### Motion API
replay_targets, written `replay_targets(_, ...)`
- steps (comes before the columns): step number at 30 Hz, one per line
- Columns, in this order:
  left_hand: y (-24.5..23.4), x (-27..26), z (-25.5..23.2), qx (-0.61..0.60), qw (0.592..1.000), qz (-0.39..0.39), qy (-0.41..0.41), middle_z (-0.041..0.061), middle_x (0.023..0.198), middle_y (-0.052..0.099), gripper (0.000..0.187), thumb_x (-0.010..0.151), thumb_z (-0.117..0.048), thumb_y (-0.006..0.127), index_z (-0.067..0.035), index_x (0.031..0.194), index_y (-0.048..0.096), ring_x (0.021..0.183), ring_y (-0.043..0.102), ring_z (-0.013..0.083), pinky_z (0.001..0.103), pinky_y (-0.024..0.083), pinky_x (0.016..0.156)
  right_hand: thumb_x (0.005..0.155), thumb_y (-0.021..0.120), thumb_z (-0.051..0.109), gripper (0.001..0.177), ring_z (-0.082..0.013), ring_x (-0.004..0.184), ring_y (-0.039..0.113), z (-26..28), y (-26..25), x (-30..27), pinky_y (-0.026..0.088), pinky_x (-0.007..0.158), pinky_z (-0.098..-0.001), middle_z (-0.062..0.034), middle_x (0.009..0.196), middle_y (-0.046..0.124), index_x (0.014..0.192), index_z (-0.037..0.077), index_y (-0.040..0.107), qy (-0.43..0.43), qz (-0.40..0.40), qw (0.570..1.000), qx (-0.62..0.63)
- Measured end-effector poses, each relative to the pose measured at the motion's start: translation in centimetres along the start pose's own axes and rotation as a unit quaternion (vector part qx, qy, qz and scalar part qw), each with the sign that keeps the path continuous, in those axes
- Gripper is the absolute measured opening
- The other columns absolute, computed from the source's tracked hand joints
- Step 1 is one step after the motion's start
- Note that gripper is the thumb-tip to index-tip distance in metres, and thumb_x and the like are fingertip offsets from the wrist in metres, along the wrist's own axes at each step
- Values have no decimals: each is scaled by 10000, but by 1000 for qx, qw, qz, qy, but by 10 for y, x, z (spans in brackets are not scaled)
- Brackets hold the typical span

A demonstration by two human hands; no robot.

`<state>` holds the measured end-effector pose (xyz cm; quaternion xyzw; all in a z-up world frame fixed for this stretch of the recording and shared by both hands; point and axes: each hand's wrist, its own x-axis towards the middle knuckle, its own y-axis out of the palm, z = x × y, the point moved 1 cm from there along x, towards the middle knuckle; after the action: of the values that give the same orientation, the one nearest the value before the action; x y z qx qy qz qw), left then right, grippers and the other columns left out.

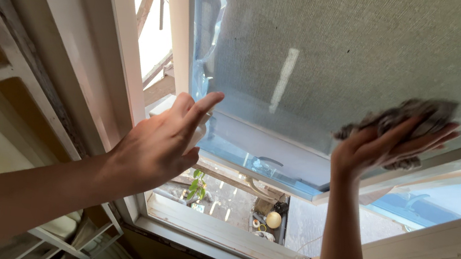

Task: The person cleans a window by spraying a cleaning solution from a white bottle and wiping the glass with a cloth. The person repeatedly sprays and wipes the same window pane, focusing on different sections of the glass.

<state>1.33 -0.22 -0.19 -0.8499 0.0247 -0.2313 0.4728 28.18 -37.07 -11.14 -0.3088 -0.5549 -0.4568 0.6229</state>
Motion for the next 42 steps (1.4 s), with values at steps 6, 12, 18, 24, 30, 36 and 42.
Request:
replay_targets(6, -3, -1, -1, -5, 1000, -13, 23, 160, 1041, 489, 924, 816, -62, 700, -141, 1553, 148, 785, 572, 323, 464, 508, 657, 1097, 228, 540, 558, -317, 1638, 0, 121, 53, 27, -71, 1271, -615, -43, 1754, 17, 1613, 329, 201, -116, 23, 993, -5)
replay_targets(12, 5, 2, 1, 34, 999, -25, 34, 151, 1061, 503, 952, 779, -76, 725, -141, 1542, 159, 768, 565, 315, 448, 519, 603, 1082, 636, 151, 480, -370, 1603, 135, 116, 31, -61, 74, 1282, -629, -113, 1713, 197, 1541, 202, 505, -302, 180, 935, 41)
replay_targets(18, 3, -1, 0, 26, 998, -19, 45, 155, 1023, 490, 942, 812, -76, 717, -118, 1554, 138, 753, 563, 302, 442, 518, 592, 1106, 408, 397, 531, -349, 1602, 60, 10, 0, -65, 32, 1291, -640, -101, 1725, 97, 1606, 228, 346, -154, 122, 981, 4)
replay_targets(24, -1, -1, 0, 3, 1000, 2, 0, 148, 1024, 481, 933, 806, -75, 709, -129, 1551, 149, 768, 565, 307, 458, 515, 665, 1111, 204, 509, 576, -256, 1618, 27, 28, 18, 33, 3, 1294, -563, -6, 1729, 56, 1667, 358, 220, 38, -19, 998, -48)
replay_targets(30, -5, -1, -2, -23, 999, 0, -28, 150, 1084, 493, 897, 815, -94, 680, -147, 1546, 164, 827, 596, 328, 458, 526, 711, 1202, 484, 445, 594, -308, 1594, 18, 157, 52, 23, -20, 1285, -594, -56, 1772, 41, 1644, 293, 118, -141, 34, 989, 14)
replay_targets(36, -4, -1, -5, 5, 1000, 4, -18, 162, 1086, 489, 900, 816, -95, 678, -146, 1548, 158, 839, 587, 347, 468, 517, 672, 1070, 605, 148, 512, -346, 1597, 136, 139, 31, -99, 54, 1267, -631, -97, 1723, 201, 1565, 205, 488, -309, 244, 919, 30)
replay_targets(42, -3, -6, -1, -19, 999, -20, 35, 161, 1048, 489, 895, 813, -70, 681, -117, 1548, 173, 805, 578, 335, 467, 509, 675, 1133, 391, 417, 594, -420, 1590, 3, 42, 1, -65, -24, 1258, -701, -116, 1740, 24, 1665, 276, 168, -105, 130, 986, -12)
